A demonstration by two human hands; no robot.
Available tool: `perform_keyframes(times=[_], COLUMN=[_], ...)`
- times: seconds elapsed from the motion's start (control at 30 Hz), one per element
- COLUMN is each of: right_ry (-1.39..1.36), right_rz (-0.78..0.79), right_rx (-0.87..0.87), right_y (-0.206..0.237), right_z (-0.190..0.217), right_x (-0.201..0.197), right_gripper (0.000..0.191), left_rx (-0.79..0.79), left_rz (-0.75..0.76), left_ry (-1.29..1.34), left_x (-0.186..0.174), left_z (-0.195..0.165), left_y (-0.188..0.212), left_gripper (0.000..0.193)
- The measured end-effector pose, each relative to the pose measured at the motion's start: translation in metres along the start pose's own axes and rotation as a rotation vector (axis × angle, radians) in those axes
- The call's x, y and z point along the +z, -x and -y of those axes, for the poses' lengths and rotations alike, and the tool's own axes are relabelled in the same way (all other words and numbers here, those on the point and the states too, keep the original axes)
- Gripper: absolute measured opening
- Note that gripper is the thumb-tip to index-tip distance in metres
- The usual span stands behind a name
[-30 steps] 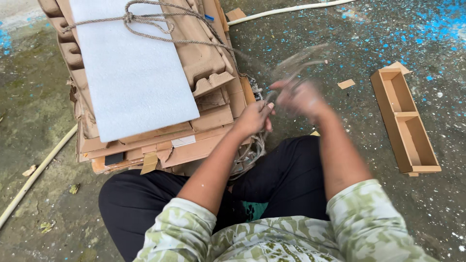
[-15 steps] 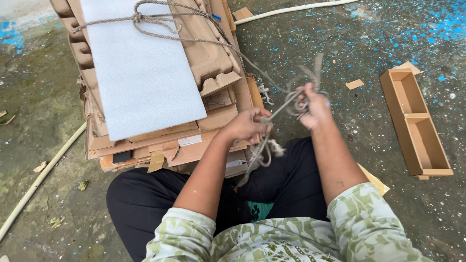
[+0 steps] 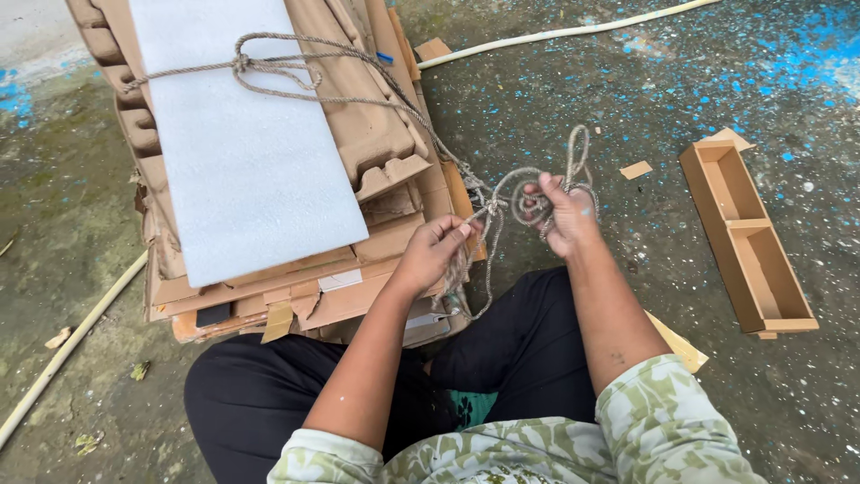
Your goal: The person sits on the ground and stacks flattened cardboard pieces and molded cardboard trays into a pile, places a white foam sheet on top, then wraps rope around the stack and ties knots to secure it into a bundle, tightening the rope at the end.
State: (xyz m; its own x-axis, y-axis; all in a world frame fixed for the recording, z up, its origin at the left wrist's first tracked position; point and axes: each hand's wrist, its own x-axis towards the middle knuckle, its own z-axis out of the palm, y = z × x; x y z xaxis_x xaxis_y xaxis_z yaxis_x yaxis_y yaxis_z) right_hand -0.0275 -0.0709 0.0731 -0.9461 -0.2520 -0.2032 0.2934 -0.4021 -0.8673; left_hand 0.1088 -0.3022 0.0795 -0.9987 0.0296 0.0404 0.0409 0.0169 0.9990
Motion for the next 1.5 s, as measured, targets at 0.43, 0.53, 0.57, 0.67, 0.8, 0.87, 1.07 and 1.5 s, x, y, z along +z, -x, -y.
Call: perform_keyframes(times=[0.43, 0.53, 0.57, 0.67, 0.8, 0.87, 1.07, 1.5], right_ry=[1.365, 1.582, 1.576, 1.028, 0.785, 1.509, 0.785, 0.595], right_rz=[0.246, 0.253, 0.245, 0.171, -0.014, 0.164, 0.626, 0.548], right_rx=[0.359, 0.189, 0.067, 0.051, -0.216, -0.140, -0.128, -0.077], right_y=[0.003, 0.000, -0.003, -0.013, -0.018, -0.011, 0.021, 0.047], right_z=[-0.013, 0.001, 0.007, 0.017, 0.016, 0.012, 0.024, 0.026], right_x=[0.020, 0.022, 0.020, 0.017, 0.022, 0.028, 0.047, 0.047], right_gripper=[0.053, 0.056, 0.054, 0.053, 0.044, 0.049, 0.041, 0.031], left_rx=[-0.074, -0.100, -0.103, -0.110, -0.059, -0.075, -0.155, 0.357], left_rz=[-0.072, -0.117, -0.121, -0.128, -0.078, -0.089, -0.061, -0.674], left_ry=[0.779, 0.737, 0.718, 0.627, 0.575, 0.550, 0.521, -0.937], left_x=[-0.005, -0.007, -0.009, -0.009, -0.004, -0.002, -0.001, -0.001], left_z=[-0.050, -0.047, -0.045, -0.036, -0.027, -0.026, -0.034, -0.066], left_y=[0.023, 0.023, 0.022, 0.018, 0.012, 0.011, 0.010, 0.034], left_gripper=[0.027, 0.027, 0.026, 0.025, 0.020, 0.021, 0.027, 0.044])
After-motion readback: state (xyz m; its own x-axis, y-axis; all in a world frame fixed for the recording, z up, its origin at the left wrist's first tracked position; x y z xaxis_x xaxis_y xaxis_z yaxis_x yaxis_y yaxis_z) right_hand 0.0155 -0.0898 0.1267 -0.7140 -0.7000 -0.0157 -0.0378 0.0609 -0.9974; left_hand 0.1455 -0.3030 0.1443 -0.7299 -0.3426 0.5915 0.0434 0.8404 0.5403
